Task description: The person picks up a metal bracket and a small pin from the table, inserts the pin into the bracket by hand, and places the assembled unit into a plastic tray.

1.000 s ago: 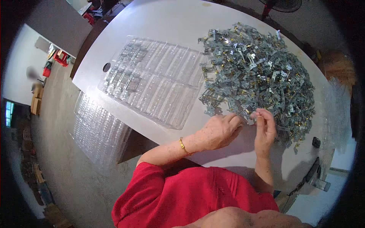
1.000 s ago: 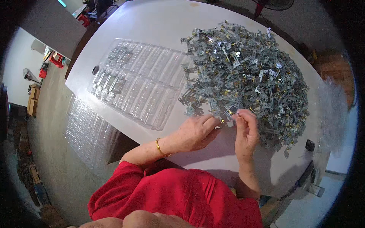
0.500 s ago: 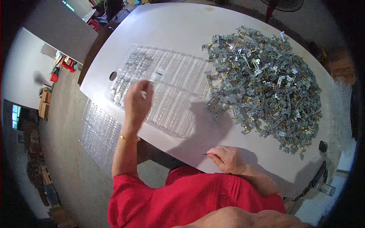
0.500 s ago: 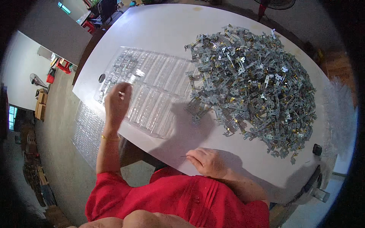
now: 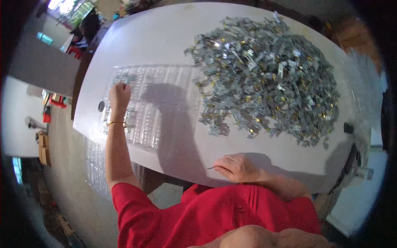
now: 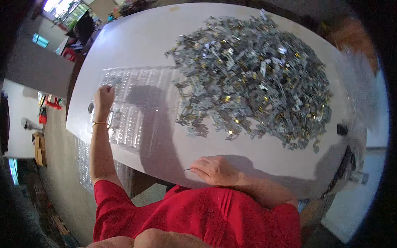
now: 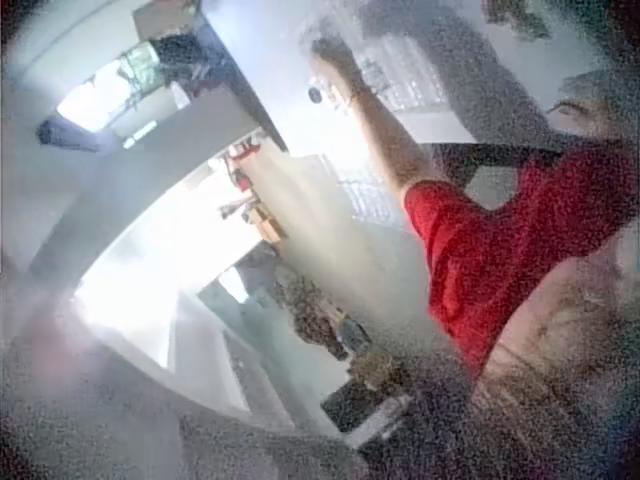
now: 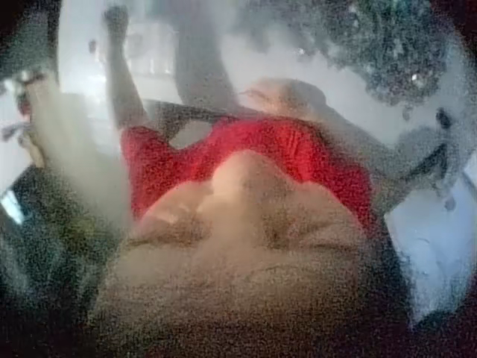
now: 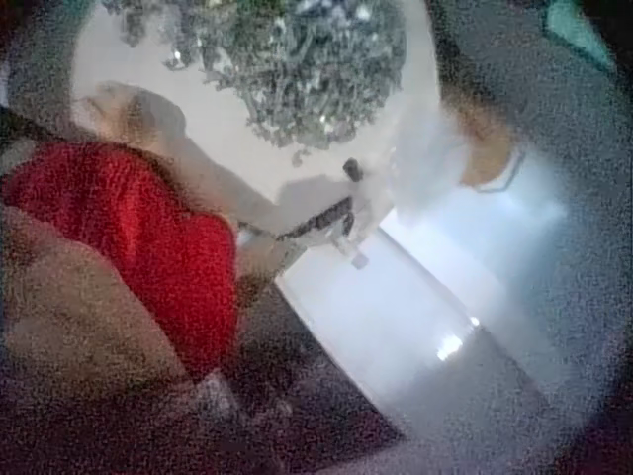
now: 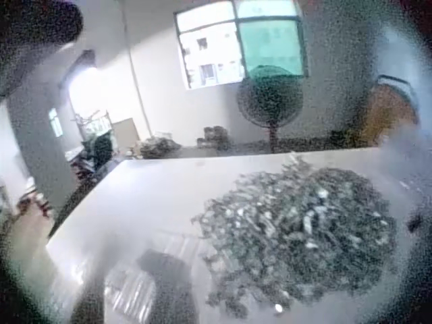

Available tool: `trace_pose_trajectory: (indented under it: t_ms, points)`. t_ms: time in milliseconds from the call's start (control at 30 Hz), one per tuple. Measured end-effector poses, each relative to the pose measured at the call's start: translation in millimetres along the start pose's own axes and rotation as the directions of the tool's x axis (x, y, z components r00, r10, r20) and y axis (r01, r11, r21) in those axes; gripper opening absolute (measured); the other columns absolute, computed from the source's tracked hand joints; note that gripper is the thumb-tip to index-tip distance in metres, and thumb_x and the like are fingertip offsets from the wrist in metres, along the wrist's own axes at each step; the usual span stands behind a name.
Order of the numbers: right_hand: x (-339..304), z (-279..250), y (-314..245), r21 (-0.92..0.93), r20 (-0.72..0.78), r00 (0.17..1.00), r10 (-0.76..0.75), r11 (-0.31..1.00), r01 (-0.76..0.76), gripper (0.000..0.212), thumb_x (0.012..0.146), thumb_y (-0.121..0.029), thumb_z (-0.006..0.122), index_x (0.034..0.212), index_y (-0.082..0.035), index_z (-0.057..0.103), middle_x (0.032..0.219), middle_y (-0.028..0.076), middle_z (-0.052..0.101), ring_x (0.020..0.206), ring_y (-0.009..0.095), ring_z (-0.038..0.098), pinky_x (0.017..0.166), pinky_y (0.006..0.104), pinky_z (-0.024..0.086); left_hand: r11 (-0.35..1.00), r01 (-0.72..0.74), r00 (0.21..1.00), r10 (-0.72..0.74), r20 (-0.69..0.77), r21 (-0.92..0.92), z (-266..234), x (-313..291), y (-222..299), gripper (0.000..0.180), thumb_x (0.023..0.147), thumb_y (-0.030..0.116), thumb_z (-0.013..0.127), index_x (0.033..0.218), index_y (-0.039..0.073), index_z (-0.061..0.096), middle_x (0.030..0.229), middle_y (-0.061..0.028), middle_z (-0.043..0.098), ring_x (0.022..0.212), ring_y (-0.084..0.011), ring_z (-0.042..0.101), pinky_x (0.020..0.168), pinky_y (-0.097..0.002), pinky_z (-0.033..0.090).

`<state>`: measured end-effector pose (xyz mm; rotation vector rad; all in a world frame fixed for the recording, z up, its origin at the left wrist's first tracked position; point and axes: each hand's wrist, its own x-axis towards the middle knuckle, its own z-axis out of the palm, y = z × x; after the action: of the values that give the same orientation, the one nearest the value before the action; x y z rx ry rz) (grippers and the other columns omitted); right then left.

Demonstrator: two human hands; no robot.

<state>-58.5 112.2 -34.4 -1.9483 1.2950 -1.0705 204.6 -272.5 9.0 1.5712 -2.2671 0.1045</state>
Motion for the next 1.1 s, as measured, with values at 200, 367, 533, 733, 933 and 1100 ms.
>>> trace_pose_trajectory:
  t_ms: [200,367,533,733,933,1100]
  points:
    - [-4,4,5,0.044,-0.005,1.000,0.013,0.999,-0.012,0.013,0.088,-0.013,0.068,0.097,-0.007,0.062,0.080,0.009,0.063,0.071,0.029,0.065,0.061,0.0395,0.052,0.998,-0.002,0.992,-0.006,0.130,0.061,15,13,-31,0.024,0.082,0.023,0.063,0.084,0.000,0.071,0.082,-0.0238,0.068,0.081,-0.0411,0.067,0.073,-0.0471,0.052]
    - [-3,0,2,0.048,-0.015,1.000,0.013,0.999,-0.013,0.012,0.089,-0.016,0.066,0.097,-0.007,0.061,0.080,0.010,0.061,0.073,0.030,0.064,0.063,0.0408,0.051,1.000,0.020,0.990,-0.023,0.142,0.021,14,9,-19,0.026,0.084,0.024,0.063,0.086,-0.001,0.072,0.082,-0.0241,0.068,0.081,-0.0412,0.067,0.074,-0.0463,0.052]
    - [-5,3,3,0.059,-0.022,1.000,0.004,0.998,-0.002,0.013,0.091,-0.018,0.063,0.097,-0.008,0.060,0.080,0.010,0.059,0.074,0.032,0.063,0.064,0.0421,0.051,0.999,0.000,0.991,-0.005,0.132,0.041,9,6,-3,0.026,0.084,0.024,0.065,0.085,-0.001,0.071,0.082,-0.0243,0.068,0.080,-0.0417,0.067,0.074,-0.0465,0.052]
    - [-6,5,4,0.027,-0.022,1.000,0.012,1.000,-0.011,0.013,0.089,-0.013,0.067,0.098,-0.006,0.062,0.079,0.010,0.061,0.073,0.030,0.064,0.063,0.0405,0.051,0.994,-0.048,0.991,0.036,0.125,0.094,17,3,-15,0.025,0.083,0.022,0.067,0.081,-0.003,0.070,0.080,-0.0250,0.067,0.078,-0.0421,0.067,0.072,-0.0460,0.051]
    - [-6,4,1,0.033,-0.017,1.000,0.012,0.999,-0.012,0.013,0.089,-0.014,0.067,0.098,-0.006,0.063,0.081,0.009,0.062,0.073,0.030,0.064,0.064,0.0406,0.052,0.984,0.001,0.974,-0.041,0.222,0.179,-2,-1,1,0.027,0.085,0.024,0.066,0.083,-0.003,0.070,0.081,-0.0233,0.068,0.079,-0.0418,0.066,0.070,-0.0471,0.051]
    - [-8,5,2,0.034,-0.042,0.999,-0.024,0.999,0.026,0.011,0.091,-0.017,0.063,0.098,-0.008,0.062,0.081,0.010,0.059,0.075,0.030,0.064,0.067,0.0405,0.053,0.966,-0.197,0.980,0.194,0.036,0.168,-51,-41,80,0.024,0.092,0.027,0.063,0.099,0.005,0.070,0.098,-0.0158,0.070,0.089,-0.0324,0.067,0.073,-0.0407,0.053]
